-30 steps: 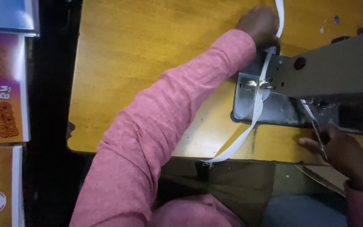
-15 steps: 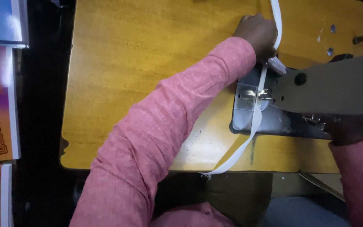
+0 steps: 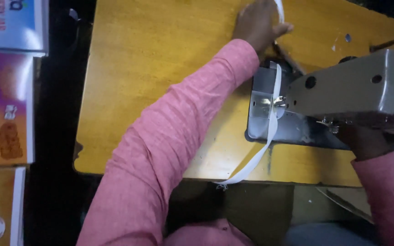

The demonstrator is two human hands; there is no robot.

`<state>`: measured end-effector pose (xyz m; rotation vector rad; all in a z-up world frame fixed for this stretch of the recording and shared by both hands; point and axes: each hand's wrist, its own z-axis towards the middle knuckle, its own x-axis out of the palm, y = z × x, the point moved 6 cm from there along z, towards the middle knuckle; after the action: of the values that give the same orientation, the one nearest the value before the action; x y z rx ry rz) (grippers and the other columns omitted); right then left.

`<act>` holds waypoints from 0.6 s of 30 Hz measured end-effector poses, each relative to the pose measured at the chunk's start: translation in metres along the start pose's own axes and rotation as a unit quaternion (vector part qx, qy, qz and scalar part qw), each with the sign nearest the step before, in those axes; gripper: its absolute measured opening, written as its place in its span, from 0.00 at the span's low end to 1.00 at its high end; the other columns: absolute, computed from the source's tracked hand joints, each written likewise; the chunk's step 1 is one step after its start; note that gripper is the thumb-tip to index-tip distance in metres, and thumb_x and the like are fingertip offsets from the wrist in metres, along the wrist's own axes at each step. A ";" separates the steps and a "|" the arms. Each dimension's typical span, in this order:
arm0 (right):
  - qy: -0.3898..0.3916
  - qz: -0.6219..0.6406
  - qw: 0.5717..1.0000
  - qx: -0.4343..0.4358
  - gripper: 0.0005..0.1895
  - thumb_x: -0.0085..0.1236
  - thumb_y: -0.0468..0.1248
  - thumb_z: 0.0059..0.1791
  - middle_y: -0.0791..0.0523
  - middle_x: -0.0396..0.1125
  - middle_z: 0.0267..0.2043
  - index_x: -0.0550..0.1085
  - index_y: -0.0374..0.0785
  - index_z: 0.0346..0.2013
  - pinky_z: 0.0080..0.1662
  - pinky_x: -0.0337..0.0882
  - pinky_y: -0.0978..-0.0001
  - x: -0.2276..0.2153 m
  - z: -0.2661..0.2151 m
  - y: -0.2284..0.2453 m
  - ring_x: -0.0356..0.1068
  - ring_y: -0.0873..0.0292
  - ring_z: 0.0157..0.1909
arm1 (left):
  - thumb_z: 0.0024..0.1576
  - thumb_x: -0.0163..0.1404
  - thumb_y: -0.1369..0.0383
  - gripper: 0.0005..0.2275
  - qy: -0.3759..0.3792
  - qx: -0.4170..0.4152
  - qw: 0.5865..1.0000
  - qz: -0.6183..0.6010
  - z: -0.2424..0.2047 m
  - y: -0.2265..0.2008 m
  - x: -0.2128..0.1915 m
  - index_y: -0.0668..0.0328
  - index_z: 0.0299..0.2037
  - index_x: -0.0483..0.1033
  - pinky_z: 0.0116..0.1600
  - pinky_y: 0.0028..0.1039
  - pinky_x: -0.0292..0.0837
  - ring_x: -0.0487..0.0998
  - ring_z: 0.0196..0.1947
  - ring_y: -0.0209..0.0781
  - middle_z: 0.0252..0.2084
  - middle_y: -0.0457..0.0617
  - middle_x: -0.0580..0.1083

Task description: The person sews white labels onto various colorful printed fabric or paper sheets using a sewing machine, guiding each sheet and label under the needle by hand.

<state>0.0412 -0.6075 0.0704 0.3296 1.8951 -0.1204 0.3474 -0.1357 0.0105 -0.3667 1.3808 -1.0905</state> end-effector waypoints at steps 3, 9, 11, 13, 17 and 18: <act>-0.004 0.000 1.000 -0.001 0.20 0.60 0.45 0.56 0.45 0.74 0.61 0.79 0.40 0.60 0.63 0.66 0.54 0.010 -0.006 0.038 0.72 0.44 0.60 | 0.48 0.68 0.43 0.30 -0.097 -0.022 0.992 -0.076 -0.004 0.015 -0.021 0.52 0.49 0.71 0.55 0.46 0.79 0.85 0.45 0.52 0.44 0.49 0.83; 0.007 0.009 1.000 0.013 0.21 0.59 0.46 0.57 0.44 0.73 0.61 0.78 0.40 0.61 0.61 0.66 0.54 0.057 -0.088 0.190 0.72 0.44 0.60 | 0.53 0.65 0.49 0.21 -0.013 -0.019 0.986 0.164 -0.089 -0.021 -0.013 0.54 0.49 0.82 0.60 0.46 0.74 0.77 0.56 0.55 0.54 0.53 0.76; -0.115 -0.021 0.993 0.000 0.30 0.64 0.35 0.51 0.32 0.68 0.66 0.71 0.26 0.68 0.57 0.68 0.37 0.038 -0.122 0.217 0.69 0.27 0.62 | 0.51 0.62 0.52 0.19 -0.038 0.091 0.980 0.171 -0.140 -0.042 0.001 0.55 0.45 0.83 0.67 0.54 0.64 0.67 0.64 0.62 0.59 0.58 0.68; -0.181 0.006 0.983 -0.034 0.20 0.58 0.29 0.58 0.35 0.68 0.61 0.72 0.25 0.65 0.54 0.67 0.42 0.037 -0.171 0.253 0.68 0.33 0.58 | 0.56 0.56 0.48 0.21 0.059 0.062 0.980 0.179 -0.198 -0.072 -0.011 0.56 0.48 0.84 0.63 0.52 0.66 0.71 0.60 0.61 0.57 0.58 0.72; -0.067 0.275 0.951 0.125 0.23 0.40 0.50 0.62 0.49 0.69 0.58 0.67 0.42 0.67 0.51 0.71 0.53 0.069 -0.245 0.321 0.72 0.51 0.51 | 0.55 0.63 0.50 0.19 0.147 0.082 0.981 0.097 -0.323 -0.119 -0.020 0.59 0.38 0.84 0.68 0.46 0.65 0.74 0.55 0.54 0.48 0.54 0.77; -0.065 0.272 0.952 0.122 0.23 0.40 0.50 0.62 0.49 0.69 0.58 0.67 0.42 0.67 0.51 0.71 0.53 0.100 -0.248 0.323 0.72 0.51 0.51 | 0.55 0.63 0.50 0.19 0.145 0.078 0.982 0.097 -0.351 -0.124 -0.018 0.59 0.38 0.84 0.68 0.46 0.65 0.74 0.55 0.54 0.48 0.54 0.77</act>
<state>-0.1229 -0.2221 0.0867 0.9769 1.5985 -0.0027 -0.0148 -0.0523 0.0372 0.0437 1.5385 -1.1109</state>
